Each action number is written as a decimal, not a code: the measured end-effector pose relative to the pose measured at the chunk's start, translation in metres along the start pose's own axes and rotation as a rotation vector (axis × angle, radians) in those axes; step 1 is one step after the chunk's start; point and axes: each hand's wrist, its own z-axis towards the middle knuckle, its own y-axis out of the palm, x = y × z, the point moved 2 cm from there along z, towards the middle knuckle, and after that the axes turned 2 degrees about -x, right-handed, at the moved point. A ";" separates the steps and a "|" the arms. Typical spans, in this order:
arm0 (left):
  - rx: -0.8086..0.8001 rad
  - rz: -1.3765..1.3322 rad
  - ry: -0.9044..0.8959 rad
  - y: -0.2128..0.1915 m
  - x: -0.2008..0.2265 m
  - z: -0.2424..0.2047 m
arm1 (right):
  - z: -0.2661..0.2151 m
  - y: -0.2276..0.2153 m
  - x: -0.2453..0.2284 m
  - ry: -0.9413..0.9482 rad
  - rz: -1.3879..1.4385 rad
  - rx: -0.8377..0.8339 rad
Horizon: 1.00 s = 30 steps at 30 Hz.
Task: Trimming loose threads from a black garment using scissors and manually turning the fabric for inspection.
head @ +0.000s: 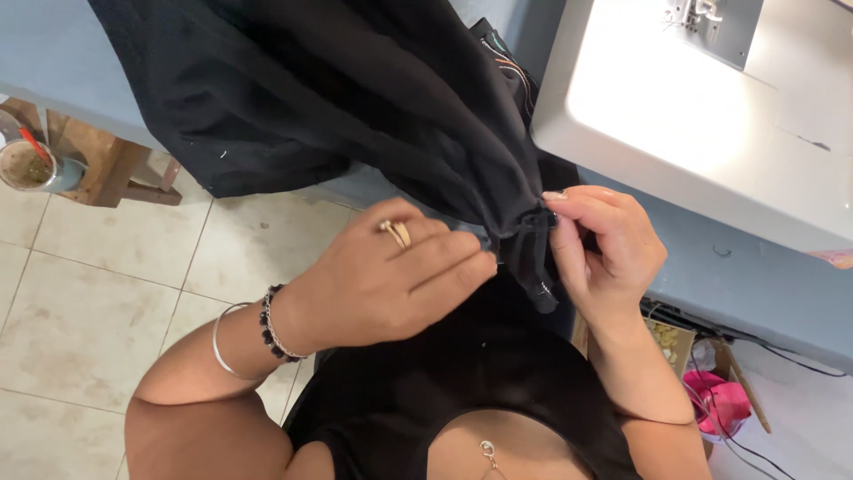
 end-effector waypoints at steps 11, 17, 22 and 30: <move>-0.005 0.094 0.031 -0.001 -0.029 0.028 | -0.032 -0.006 -0.027 -0.029 -0.155 -0.152; -0.093 -0.300 -0.078 -0.010 -0.045 0.052 | -0.002 -0.042 -0.035 0.042 -0.205 -0.013; -0.263 -0.443 -0.218 -0.011 -0.055 0.082 | 0.004 -0.068 -0.022 0.303 -0.035 0.121; -0.308 -0.545 -0.283 -0.003 -0.062 0.092 | 0.003 -0.063 -0.014 0.309 0.048 0.095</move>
